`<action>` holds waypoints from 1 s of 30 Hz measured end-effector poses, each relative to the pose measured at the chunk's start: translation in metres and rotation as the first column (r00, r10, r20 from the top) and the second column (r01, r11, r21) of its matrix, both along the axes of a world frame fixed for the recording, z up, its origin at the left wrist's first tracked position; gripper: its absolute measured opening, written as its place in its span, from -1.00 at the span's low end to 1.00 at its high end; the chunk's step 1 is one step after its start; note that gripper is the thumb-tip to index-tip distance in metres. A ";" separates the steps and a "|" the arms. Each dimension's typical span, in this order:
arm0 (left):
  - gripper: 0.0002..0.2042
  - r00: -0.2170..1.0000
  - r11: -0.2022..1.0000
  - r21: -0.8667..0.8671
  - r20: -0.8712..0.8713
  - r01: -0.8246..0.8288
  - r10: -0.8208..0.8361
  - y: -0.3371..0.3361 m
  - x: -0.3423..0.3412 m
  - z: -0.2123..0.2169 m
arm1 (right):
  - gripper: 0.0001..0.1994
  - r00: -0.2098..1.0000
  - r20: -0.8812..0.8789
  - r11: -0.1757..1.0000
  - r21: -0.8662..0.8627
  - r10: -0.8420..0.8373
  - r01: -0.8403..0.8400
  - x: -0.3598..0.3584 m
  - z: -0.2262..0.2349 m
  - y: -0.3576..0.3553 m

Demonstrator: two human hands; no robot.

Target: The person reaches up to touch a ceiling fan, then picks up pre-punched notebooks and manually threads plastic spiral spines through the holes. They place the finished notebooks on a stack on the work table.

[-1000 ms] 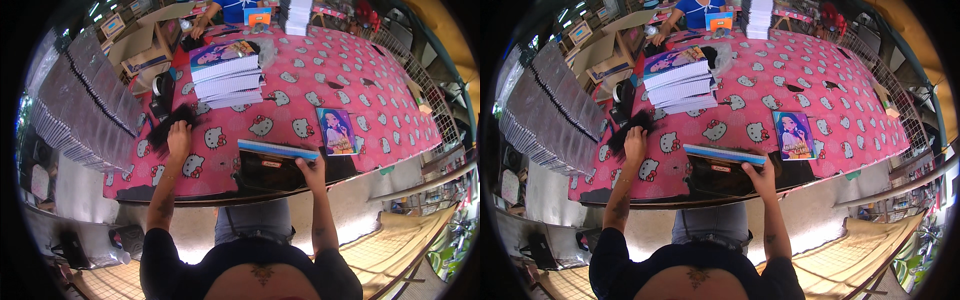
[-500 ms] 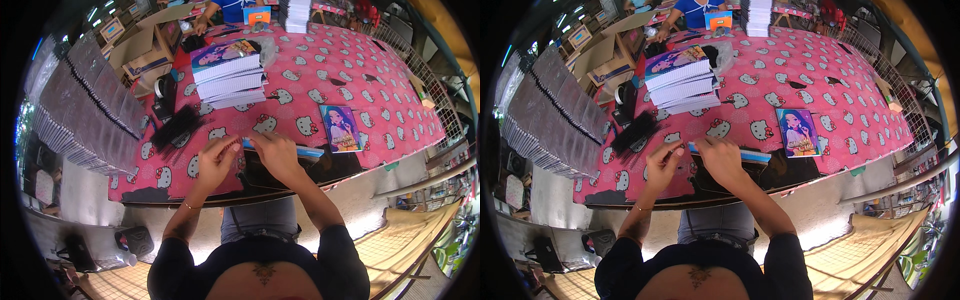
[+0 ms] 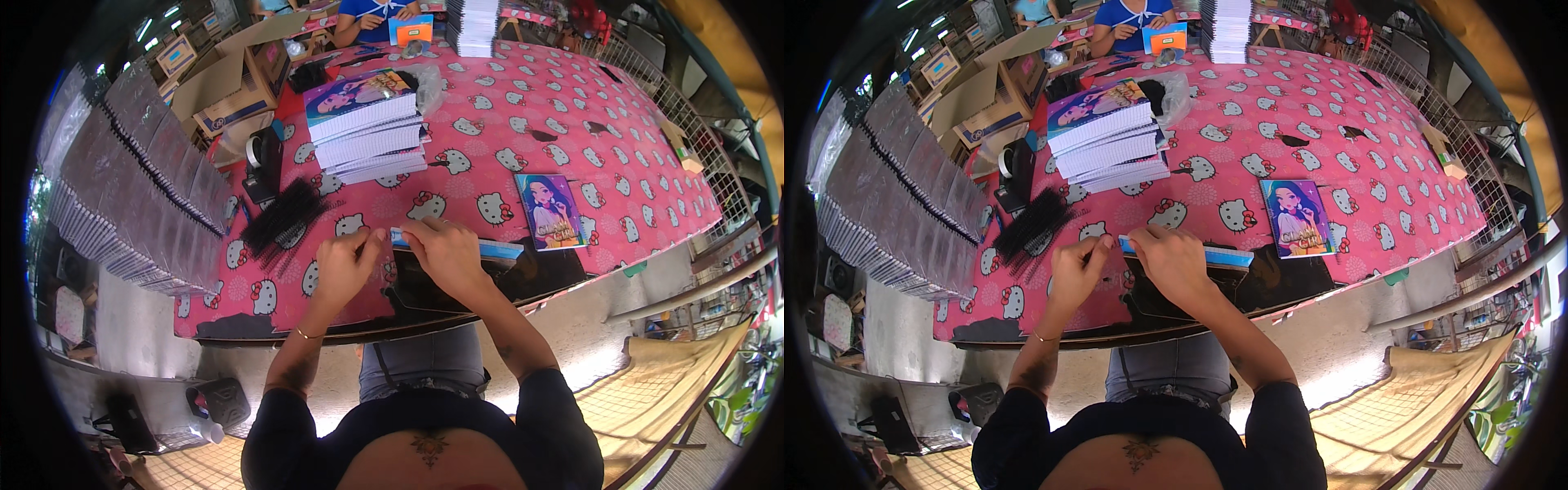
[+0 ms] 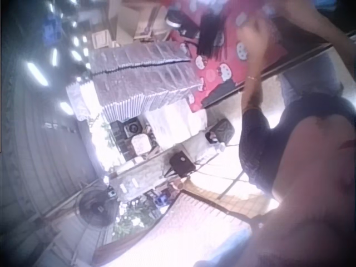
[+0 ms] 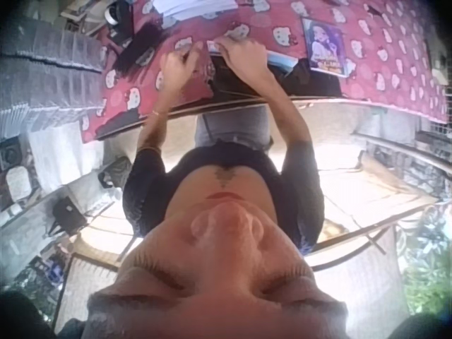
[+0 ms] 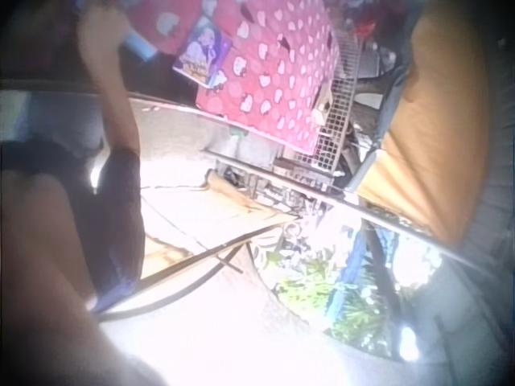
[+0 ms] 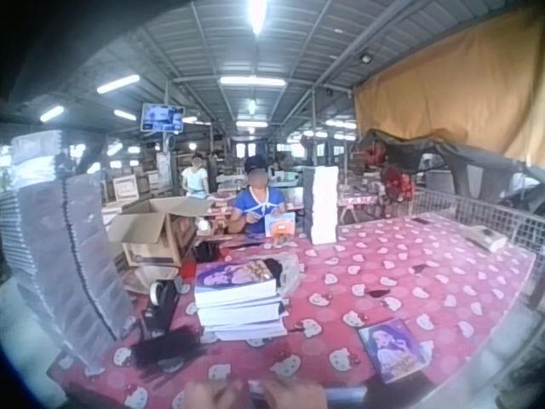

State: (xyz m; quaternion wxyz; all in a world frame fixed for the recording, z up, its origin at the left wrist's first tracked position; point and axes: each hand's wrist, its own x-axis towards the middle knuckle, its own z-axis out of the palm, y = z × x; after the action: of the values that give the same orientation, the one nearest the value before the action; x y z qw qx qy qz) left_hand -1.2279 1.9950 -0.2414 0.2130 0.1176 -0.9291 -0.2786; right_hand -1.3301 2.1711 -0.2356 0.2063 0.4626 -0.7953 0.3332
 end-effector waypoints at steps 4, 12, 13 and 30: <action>-0.79 0.990 0.993 0.043 -0.088 0.111 -0.107 -0.005 -0.010 0.010 | -0.90 1.000 0.009 1.000 0.017 0.012 -0.013 0.002 0.001 0.002; -0.78 0.848 0.850 -0.101 -0.075 0.517 -0.525 -0.026 -0.026 0.018 | -0.84 0.974 0.157 0.986 -0.042 0.165 -0.161 -0.004 0.012 0.011; -0.71 0.870 0.868 -0.160 -0.085 0.470 -0.486 -0.025 -0.027 0.015 | -0.83 0.972 0.150 0.984 -0.039 0.180 -0.176 -0.005 0.013 0.012; -0.44 0.940 0.877 -0.341 0.159 0.338 -0.300 -0.006 -0.025 -0.014 | -0.86 0.988 0.146 0.991 0.125 0.038 -0.057 -0.010 0.009 0.022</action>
State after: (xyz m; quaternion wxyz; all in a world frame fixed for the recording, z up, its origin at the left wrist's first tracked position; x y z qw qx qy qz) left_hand -1.2528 1.9888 -0.2552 0.1347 -0.0647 -0.9806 -0.1270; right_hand -1.3404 2.1928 -0.2264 0.1102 0.4684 -0.8167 0.3186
